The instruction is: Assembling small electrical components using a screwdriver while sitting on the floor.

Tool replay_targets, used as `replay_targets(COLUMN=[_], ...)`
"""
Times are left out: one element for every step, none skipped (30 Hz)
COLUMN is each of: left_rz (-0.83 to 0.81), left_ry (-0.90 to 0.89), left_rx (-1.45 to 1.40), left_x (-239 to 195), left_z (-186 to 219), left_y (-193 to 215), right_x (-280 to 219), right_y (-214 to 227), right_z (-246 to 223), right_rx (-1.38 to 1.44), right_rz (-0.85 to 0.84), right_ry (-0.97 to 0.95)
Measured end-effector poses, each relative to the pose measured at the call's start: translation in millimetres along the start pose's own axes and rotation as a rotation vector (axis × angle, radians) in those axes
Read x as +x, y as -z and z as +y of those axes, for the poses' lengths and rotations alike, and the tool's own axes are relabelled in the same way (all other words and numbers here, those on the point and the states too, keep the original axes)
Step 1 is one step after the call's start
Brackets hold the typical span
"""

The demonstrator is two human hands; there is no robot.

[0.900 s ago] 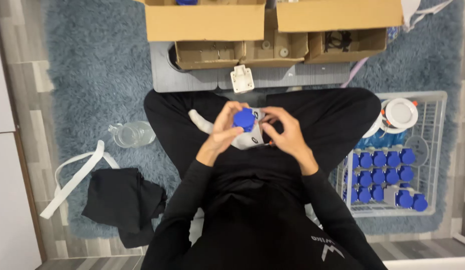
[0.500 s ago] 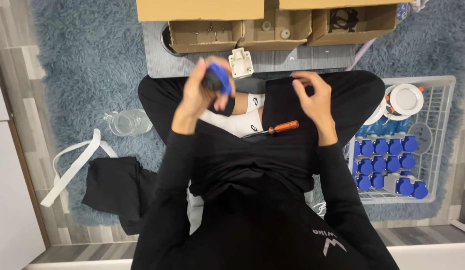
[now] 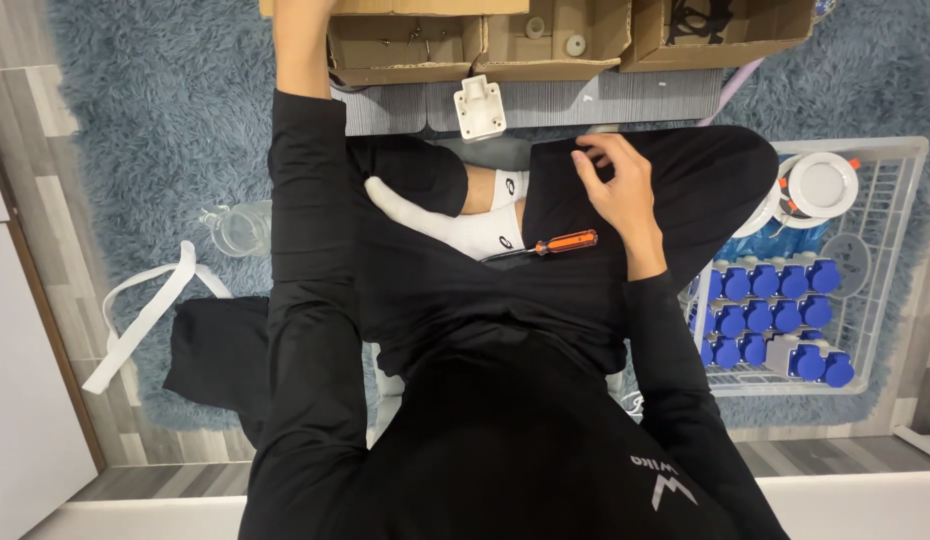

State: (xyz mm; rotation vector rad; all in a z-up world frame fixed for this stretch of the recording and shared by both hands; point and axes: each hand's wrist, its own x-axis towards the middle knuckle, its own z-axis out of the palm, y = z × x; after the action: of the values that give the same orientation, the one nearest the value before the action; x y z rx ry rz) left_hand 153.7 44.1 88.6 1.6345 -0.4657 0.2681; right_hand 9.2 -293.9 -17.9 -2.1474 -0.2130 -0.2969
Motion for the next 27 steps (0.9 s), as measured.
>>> replay_targets(left_rz=[-0.001,0.038,0.077,0.079,0.12,0.166,0.172,0.225,0.28,0.292,0.257,0.217,0.224,0.208,0.192,0.197,0.198,0.195,0.198,0.186,0.173,0.173,0.158,0.144,0.145,0.129,0.112], left_ry=[0.003,-0.033,-0.068,-0.067,-0.1,-0.137,-0.138,-0.197,-0.255,-0.281,-0.232,-0.168,-0.18,-0.117,-0.054,-0.06,-0.013,0.038,0.036,0.06,0.084,0.083,0.091,0.095,0.091,0.086,0.081], left_rx=[0.001,0.061,0.121,0.126,0.188,0.25,0.255,0.317,0.379,0.383,0.348,0.311,0.316,0.283,0.251,0.255,0.251,0.245,0.249,0.269,0.289,0.289,0.315,0.342,0.341,0.354,0.366], left_x=[-1.1,-0.7,-0.3,-2.0,-3.5,-3.3,-2.9,7.0,16.9,8.3,-1.3,-18.1,-31.5,-44.8,-58.1,-67.6,-77.0,-87.9,-93.6,-98.5,-103.5,-104.9,-106.4,-105.8,-103.6,-102.1,-100.6], left_z=[-1.5,-3.5,-5.4,-6.9,-7.9,-8.5,-7.3,-7.8,-6.9,2.8,11.3,20.2,14.4,8.0,0.6,-8.4,-18.0,-26.7,-31.1,-36.2,-41.6,-41.7,-41.8,-42.7,-40.1,-37.4,-35.1], left_y=[-1.6,-2.8,-3.7,-4.0,-3.8,-3.9,-3.7,-2.4,-0.8,-3.9,-7.5,-12.0,-15.1,-18.4,-21.8,-24.9,-28.1,-31.2,-34.0,-37.7,-41.6,-44.0,-46.6,-49.5,-51.7,-54.3,-57.1], right_x=[0.2,2.2,4.3,7.2,10.2,16.3,14.7,24.7,34.6,39.3,43.3,39.0,40.0,40.5,41.0,41.9,42.6,40.9,39.4,37.8,36.1,33.6,31.0,30.7,31.4,31.1,30.9], right_y=[0.3,-0.1,-0.7,-2.0,-3.2,-3.3,-4.3,-6.0,-7.2,-7.1,-7.3,-7.1,-8.4,-9.6,-11.3,-11.9,-12.7,-13.4,-15.1,-16.2,-17.2,-19.0,-20.6,-22.0,-24.5,-26.8,-29.1], right_z=[0.8,2.3,3.6,2.0,-0.4,-2.3,-5.7,-6.2,-7.8,-8.4,-8.4,-10.2,-8.8,-7.4,-5.5,-5.9,-5.7,-6.6,-6.4,-5.6,-4.6,-4.1,-3.6,-2.4,-4.8,-7.4,-9.5], right_rx=[0.002,0.017,0.031,0.035,-0.036,-0.107,-0.104,-0.2,-0.296,-0.295,-0.364,-0.431,-0.429,-0.476,-0.523,-0.52,-0.548,-0.575,-0.571,-0.582,-0.592,-0.593,-0.543,-0.494,-0.495,-0.36,-0.225], right_rz=[-0.001,0.04,0.081,0.079,0.105,0.131,0.127,0.133,0.142,0.157,0.134,0.101,0.107,0.094,0.082,0.085,0.093,0.099,0.1,0.104,0.108,0.109,0.114,0.121,0.124,0.14,0.156], right_ry=[-0.002,0.007,0.016,0.016,0.061,0.111,0.118,0.193,0.267,0.292,0.271,0.238,0.251,0.251,0.25,0.259,0.282,0.3,0.304,0.309,0.314,0.313,0.31,0.309,0.312,0.243,0.173])
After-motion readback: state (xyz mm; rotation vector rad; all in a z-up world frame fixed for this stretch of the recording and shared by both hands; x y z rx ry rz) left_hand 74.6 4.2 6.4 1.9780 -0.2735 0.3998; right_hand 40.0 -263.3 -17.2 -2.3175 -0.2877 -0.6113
